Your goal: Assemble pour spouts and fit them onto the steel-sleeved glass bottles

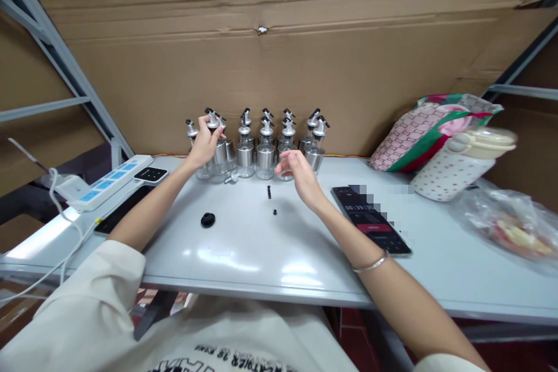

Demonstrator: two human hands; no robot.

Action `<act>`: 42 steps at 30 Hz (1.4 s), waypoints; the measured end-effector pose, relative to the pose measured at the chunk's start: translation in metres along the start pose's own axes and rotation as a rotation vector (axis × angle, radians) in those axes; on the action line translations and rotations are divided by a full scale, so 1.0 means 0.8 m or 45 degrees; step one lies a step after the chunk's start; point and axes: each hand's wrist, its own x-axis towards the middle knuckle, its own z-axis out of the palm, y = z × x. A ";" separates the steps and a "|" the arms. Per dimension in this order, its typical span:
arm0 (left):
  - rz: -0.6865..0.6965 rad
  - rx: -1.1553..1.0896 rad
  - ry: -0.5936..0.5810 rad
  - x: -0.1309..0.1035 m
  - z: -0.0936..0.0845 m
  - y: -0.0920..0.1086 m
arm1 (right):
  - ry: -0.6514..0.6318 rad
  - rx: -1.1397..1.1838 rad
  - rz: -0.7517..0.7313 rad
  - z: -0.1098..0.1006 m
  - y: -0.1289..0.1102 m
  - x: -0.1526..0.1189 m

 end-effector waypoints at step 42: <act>-0.199 0.869 -0.825 -0.120 0.008 0.012 | -0.058 -0.137 -0.156 0.011 -0.011 -0.017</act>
